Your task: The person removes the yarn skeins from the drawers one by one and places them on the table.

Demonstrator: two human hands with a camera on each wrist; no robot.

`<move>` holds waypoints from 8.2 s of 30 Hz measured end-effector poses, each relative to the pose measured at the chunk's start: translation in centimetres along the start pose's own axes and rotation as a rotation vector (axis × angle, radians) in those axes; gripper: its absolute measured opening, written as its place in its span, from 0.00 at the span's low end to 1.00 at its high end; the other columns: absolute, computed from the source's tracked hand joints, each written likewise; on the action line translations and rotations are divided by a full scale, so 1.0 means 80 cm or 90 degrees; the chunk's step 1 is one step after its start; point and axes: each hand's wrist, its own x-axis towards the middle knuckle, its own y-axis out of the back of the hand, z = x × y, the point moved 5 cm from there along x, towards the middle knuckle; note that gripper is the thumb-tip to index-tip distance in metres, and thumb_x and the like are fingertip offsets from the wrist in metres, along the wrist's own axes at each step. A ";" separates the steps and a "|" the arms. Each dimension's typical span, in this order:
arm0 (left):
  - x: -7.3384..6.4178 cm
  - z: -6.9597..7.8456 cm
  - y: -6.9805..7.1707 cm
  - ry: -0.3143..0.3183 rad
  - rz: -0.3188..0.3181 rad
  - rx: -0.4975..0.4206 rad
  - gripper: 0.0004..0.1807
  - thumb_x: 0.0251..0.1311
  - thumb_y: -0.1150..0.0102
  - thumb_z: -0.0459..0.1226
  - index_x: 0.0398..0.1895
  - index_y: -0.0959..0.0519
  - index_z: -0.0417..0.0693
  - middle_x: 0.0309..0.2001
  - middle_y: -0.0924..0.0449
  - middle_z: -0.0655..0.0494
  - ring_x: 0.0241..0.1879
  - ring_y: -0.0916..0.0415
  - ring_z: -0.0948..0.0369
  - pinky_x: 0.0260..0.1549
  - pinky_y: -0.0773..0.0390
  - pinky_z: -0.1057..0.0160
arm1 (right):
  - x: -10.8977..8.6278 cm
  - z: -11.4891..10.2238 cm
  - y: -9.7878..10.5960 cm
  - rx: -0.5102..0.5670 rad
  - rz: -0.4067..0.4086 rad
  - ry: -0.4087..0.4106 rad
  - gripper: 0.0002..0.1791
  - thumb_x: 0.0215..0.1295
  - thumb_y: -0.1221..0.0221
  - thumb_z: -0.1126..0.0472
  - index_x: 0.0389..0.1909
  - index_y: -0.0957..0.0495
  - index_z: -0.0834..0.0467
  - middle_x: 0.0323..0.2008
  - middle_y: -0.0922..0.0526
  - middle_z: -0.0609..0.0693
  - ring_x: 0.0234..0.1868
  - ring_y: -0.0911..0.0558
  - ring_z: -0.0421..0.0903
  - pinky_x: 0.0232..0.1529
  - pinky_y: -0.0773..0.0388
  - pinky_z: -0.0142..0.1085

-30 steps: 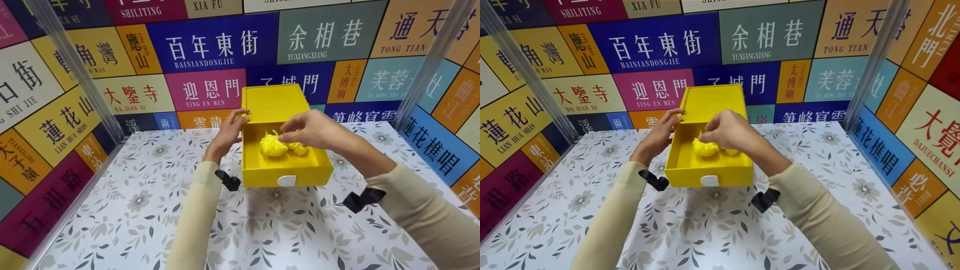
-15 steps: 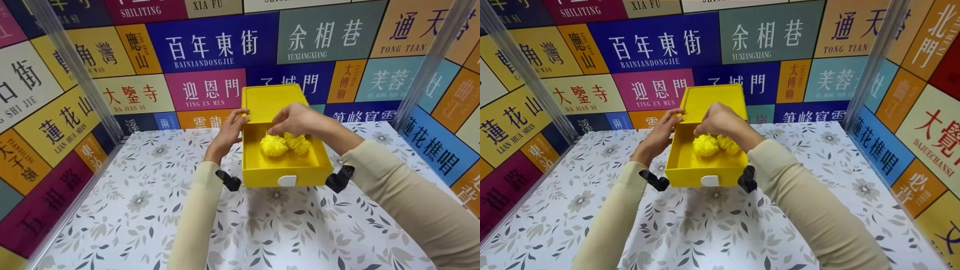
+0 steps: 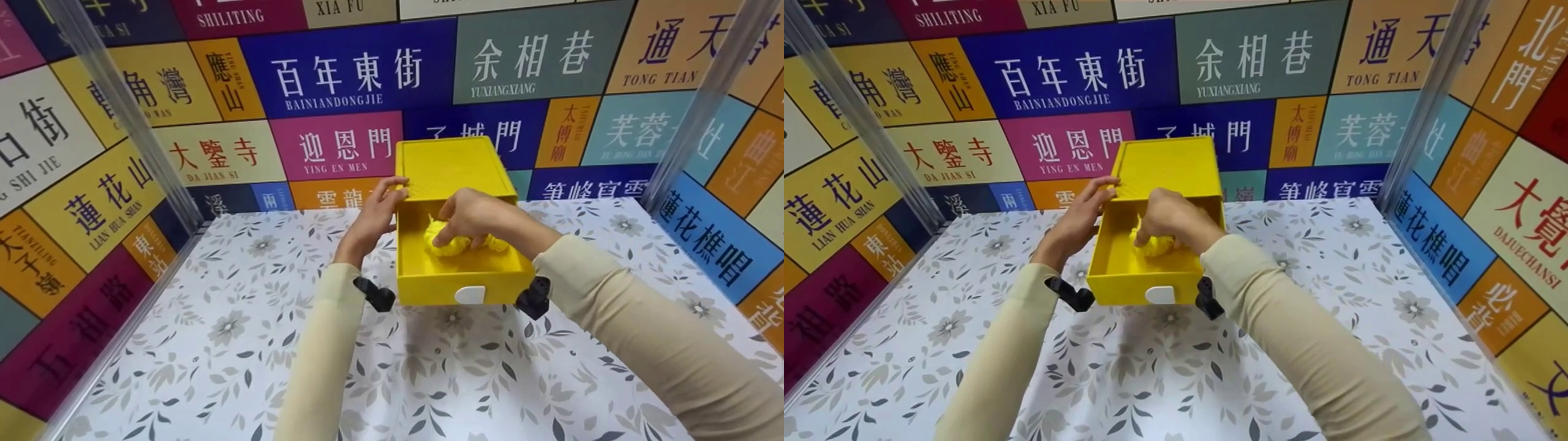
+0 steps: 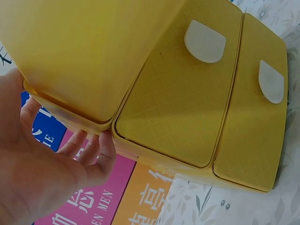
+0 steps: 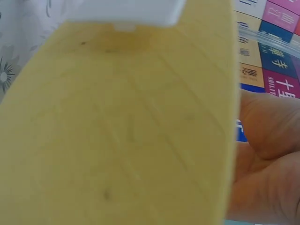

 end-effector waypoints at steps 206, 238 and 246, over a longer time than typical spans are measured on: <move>0.001 -0.003 -0.001 0.008 -0.004 0.003 0.18 0.77 0.57 0.45 0.66 0.33 0.60 0.66 0.29 0.49 0.70 0.32 0.50 0.68 0.34 0.36 | -0.018 0.046 0.020 -0.154 0.017 0.095 0.39 0.61 0.32 0.54 0.70 0.33 0.65 0.67 0.28 0.66 0.58 0.26 0.59 0.69 0.31 0.56; 0.002 -0.004 -0.002 0.013 -0.008 0.006 0.17 0.77 0.57 0.46 0.65 0.33 0.61 0.67 0.29 0.50 0.70 0.32 0.50 0.68 0.34 0.37 | -0.021 0.051 0.024 -0.130 0.020 0.166 0.25 0.64 0.36 0.63 0.62 0.24 0.63 0.57 0.20 0.62 0.51 0.23 0.55 0.60 0.22 0.51; 0.002 -0.003 0.001 0.009 -0.004 0.011 0.17 0.77 0.57 0.45 0.65 0.33 0.62 0.66 0.30 0.49 0.68 0.31 0.50 0.67 0.33 0.37 | -0.029 0.048 0.037 -0.109 0.039 0.202 0.25 0.64 0.36 0.63 0.62 0.24 0.61 0.58 0.20 0.60 0.52 0.23 0.54 0.59 0.21 0.49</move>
